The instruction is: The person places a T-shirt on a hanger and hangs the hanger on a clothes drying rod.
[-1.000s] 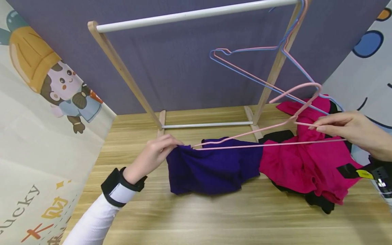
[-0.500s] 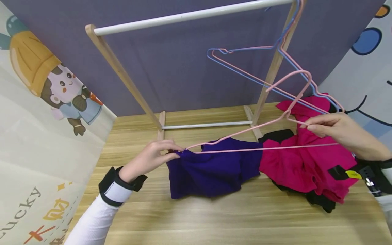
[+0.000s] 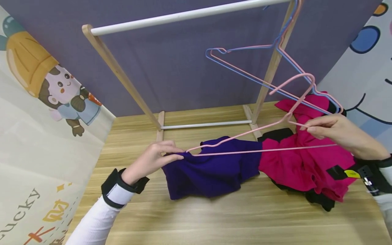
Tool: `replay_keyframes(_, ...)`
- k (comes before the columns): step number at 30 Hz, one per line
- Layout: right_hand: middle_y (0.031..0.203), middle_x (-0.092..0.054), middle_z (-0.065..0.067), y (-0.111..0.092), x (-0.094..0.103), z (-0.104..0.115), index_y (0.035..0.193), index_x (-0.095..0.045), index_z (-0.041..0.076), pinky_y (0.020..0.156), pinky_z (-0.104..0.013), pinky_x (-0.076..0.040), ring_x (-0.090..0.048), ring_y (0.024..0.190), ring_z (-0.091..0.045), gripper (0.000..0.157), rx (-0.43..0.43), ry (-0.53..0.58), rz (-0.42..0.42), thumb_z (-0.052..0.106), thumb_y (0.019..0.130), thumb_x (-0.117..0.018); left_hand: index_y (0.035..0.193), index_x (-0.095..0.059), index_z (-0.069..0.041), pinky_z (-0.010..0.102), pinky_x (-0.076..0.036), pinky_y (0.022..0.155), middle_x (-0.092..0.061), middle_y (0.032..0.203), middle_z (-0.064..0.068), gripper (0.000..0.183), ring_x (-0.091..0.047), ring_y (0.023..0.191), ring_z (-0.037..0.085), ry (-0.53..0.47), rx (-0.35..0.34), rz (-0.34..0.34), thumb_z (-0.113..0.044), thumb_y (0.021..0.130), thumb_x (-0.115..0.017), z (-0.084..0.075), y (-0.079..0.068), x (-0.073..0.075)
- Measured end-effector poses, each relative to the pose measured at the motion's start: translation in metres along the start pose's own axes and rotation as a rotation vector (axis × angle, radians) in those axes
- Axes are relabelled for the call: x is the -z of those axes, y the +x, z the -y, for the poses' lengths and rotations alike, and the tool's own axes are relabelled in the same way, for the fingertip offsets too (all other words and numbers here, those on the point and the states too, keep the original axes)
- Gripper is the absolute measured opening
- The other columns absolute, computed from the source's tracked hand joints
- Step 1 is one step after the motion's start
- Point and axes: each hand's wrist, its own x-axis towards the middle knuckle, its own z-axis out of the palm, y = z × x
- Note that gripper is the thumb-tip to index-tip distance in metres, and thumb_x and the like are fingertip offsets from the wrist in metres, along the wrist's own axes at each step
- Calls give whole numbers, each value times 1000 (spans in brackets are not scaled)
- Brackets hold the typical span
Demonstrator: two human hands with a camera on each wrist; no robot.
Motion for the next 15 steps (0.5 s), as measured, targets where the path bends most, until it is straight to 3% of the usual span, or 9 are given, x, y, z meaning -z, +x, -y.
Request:
replay_keyframes(5, 84, -57, 13, -2, 1, -1, 98, -62, 2, 60, -19, -48, -52, 75, -6, 16, -12, 37, 22, 10, 86, -55, 89, -67, -5, 32, -49, 62, -62, 84, 5, 17, -54, 78, 14, -3, 7, -50, 2, 74, -64, -3, 1, -2)
replay_keyframes(9, 88, -58, 15, -3, -5, 3, 100, -61, 0, 61, -21, -47, -51, 80, -6, 20, 1, -7, 10, 13, 86, -55, 91, -67, -6, 35, -52, 67, -67, 87, 7, 17, -58, 83, 15, -19, 47, -50, 0, 75, -63, -6, 2, -3)
replay_keyframes(15, 88, -60, 14, -6, -18, 7, 99, -62, 1, 60, -19, -47, -52, 79, -7, 17, 86, 68, 11, 7, 84, -56, 93, -66, -7, 37, -52, 69, -68, 86, 6, 17, -58, 83, 13, -4, 97, -44, -3, 77, -63, -7, 4, -7)
